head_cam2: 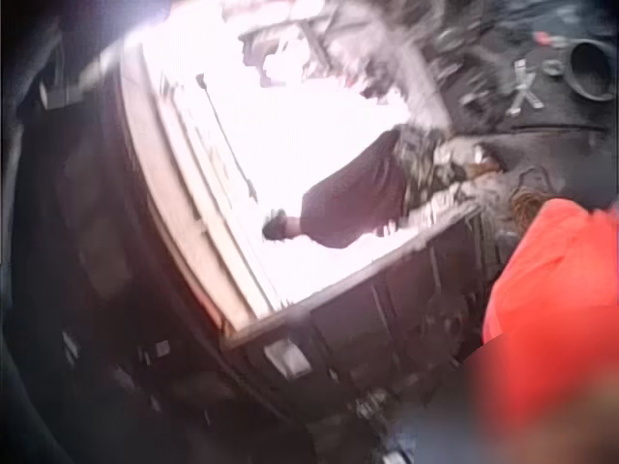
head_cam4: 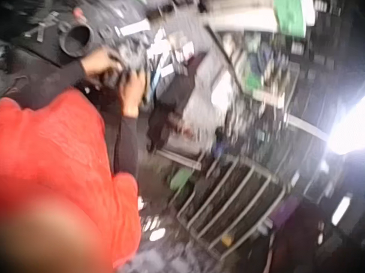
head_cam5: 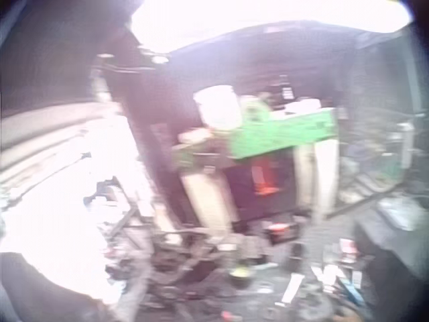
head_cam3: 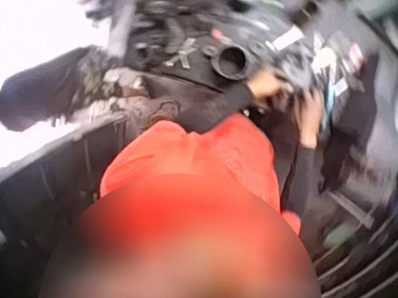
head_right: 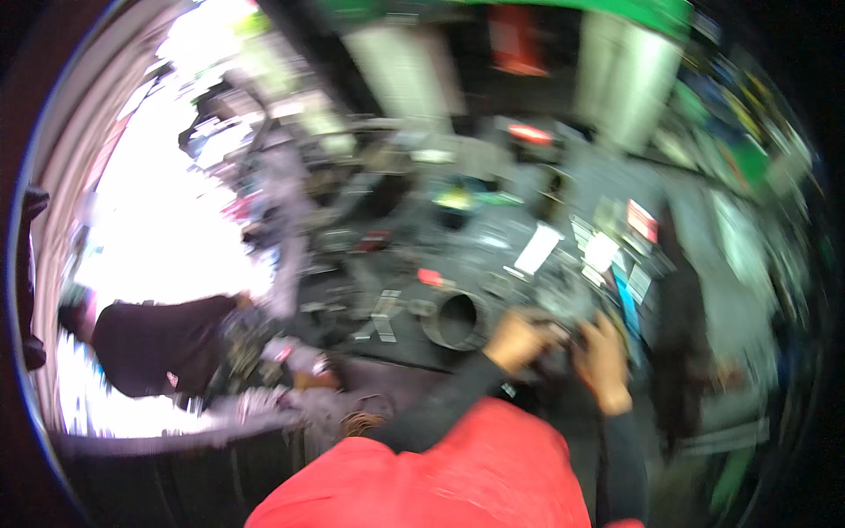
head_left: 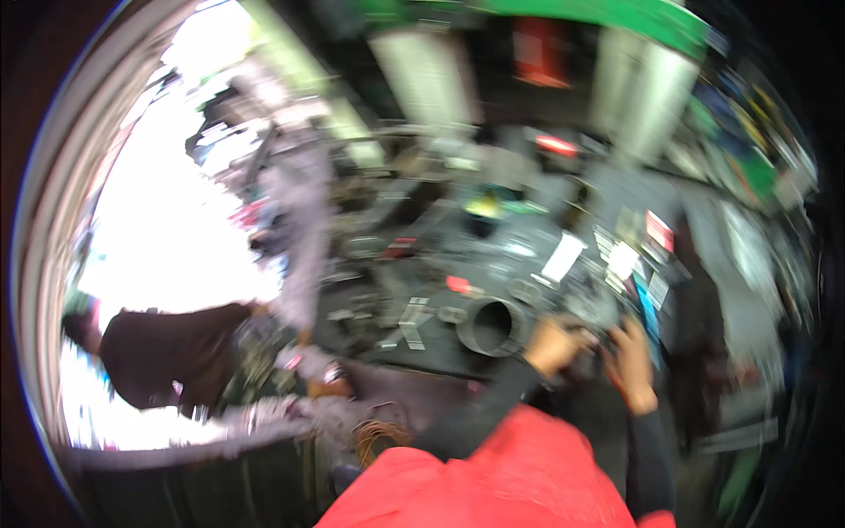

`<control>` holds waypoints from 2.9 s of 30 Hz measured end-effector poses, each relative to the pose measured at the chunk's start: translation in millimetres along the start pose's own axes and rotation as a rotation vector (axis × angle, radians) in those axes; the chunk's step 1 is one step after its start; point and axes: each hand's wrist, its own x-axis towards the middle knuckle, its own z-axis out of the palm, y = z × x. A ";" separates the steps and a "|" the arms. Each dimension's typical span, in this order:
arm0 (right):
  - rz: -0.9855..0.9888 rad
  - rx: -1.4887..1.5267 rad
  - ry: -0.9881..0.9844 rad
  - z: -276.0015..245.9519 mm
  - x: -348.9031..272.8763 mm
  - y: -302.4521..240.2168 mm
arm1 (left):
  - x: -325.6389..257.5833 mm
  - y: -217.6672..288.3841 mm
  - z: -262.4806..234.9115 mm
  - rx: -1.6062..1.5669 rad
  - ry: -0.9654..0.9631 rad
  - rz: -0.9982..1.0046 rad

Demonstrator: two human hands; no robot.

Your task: The person works on a small cylindrical electrical component at a cluttered workbench, using pliers and a screwdriver to manipulate internal parts. They then move to a different area to connect wires to the component using a multimeter and alligator clips.

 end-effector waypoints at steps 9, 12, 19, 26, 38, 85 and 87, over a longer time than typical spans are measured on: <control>0.028 -0.106 -0.301 -24.0 16.8 -13.4 | 40.5 -47.7 26.0 -0.185 0.097 0.001; -0.022 -0.044 -0.348 -39.3 22.9 -24.7 | 46.5 -47.7 26.6 -0.138 0.105 0.014; 0.005 0.052 -0.269 -33.5 27.4 -25.4 | 48.5 -33.2 30.1 -0.096 0.088 0.006; 0.038 -0.074 -0.246 -15.6 22.8 -8.3 | 41.1 -29.3 23.7 0.245 0.144 0.228; -0.089 0.067 -0.133 -23.7 14.9 -7.3 | 31.6 -7.5 12.4 0.001 -0.106 -0.079; 0.471 0.431 0.268 -14.1 -13.3 -20.7 | 51.0 19.1 25.5 0.902 -0.347 0.498; 0.399 0.308 0.219 -11.5 -10.0 -21.2 | 47.7 17.8 20.3 0.838 -0.268 0.527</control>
